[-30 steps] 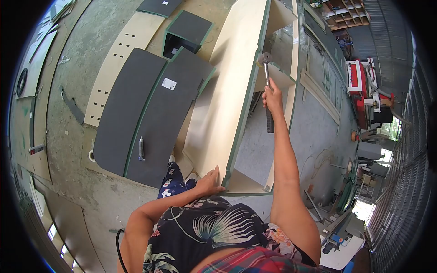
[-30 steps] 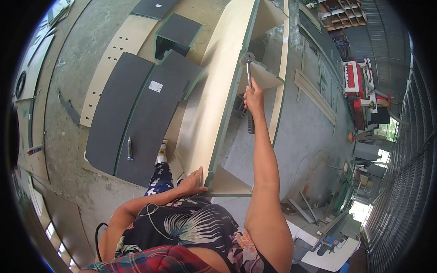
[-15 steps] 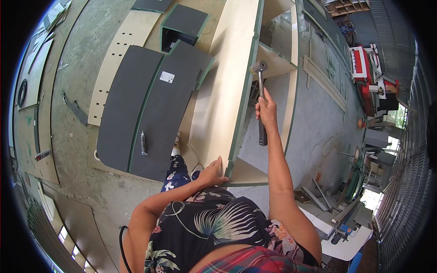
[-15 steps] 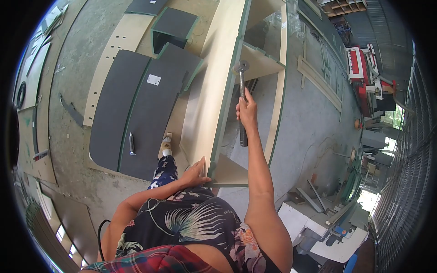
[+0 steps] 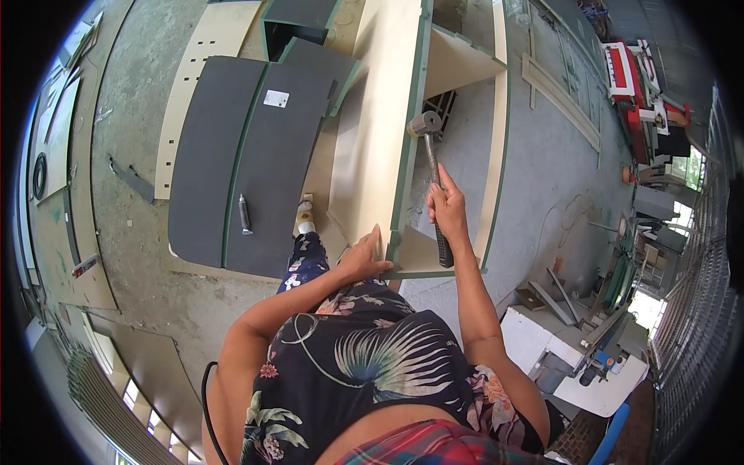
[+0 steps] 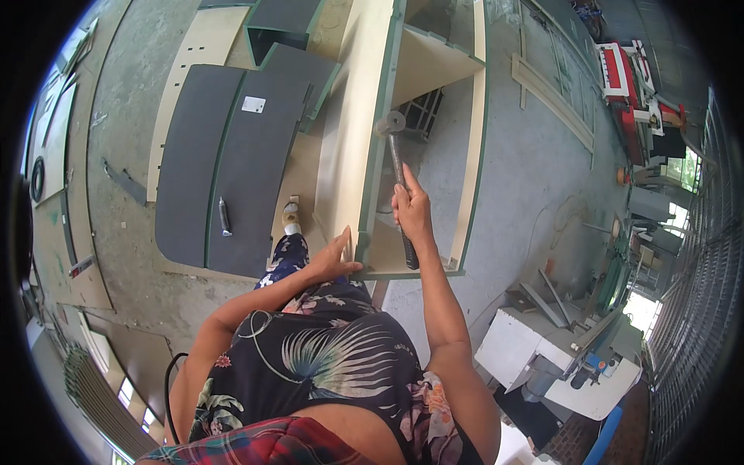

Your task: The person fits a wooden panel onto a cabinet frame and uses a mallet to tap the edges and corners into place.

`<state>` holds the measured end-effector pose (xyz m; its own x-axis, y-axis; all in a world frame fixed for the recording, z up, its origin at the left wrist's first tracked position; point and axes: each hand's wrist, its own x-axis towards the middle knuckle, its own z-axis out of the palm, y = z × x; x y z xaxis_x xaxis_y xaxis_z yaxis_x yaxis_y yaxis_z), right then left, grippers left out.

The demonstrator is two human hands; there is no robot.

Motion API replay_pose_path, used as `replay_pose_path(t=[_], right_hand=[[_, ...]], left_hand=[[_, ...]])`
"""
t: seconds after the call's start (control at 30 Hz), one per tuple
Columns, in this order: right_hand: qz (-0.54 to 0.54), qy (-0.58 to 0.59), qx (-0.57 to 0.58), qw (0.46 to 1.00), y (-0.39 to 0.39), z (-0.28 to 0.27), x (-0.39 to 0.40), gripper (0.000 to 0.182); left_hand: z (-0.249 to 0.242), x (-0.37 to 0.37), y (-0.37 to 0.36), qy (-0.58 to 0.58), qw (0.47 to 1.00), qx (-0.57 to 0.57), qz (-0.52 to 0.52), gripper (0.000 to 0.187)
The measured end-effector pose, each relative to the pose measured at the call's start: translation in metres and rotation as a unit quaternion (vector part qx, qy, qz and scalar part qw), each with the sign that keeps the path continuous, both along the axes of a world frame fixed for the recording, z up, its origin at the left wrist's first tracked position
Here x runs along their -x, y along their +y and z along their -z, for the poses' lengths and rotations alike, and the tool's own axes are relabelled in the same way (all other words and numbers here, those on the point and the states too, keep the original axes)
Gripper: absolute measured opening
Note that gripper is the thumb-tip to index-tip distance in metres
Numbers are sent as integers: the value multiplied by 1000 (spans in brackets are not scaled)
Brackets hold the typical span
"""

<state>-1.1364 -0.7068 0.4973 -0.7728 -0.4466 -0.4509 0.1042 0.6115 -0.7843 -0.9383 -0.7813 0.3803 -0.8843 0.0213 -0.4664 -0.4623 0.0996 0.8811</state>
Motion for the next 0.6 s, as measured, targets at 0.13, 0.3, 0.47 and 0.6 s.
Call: replay_pose_path(t=[0.13, 0.3, 0.47, 0.6], right_hand=[[-5, 1, -12, 1000, 12, -5, -15, 51], [5, -1, -1, 1000, 23, -4, -30, 51], [11, -3, 1, 1000, 31, 0, -43, 51], [-2, 6, 12, 1000, 39, 7, -50, 51]], left_hand=[[5, -2, 1, 8, 1000, 3, -3, 105], [0, 1, -2, -6, 1000, 3, 4, 105], [2, 1, -1, 1, 1000, 12, 11, 106], [7, 1, 0, 5, 1000, 10, 17, 106]])
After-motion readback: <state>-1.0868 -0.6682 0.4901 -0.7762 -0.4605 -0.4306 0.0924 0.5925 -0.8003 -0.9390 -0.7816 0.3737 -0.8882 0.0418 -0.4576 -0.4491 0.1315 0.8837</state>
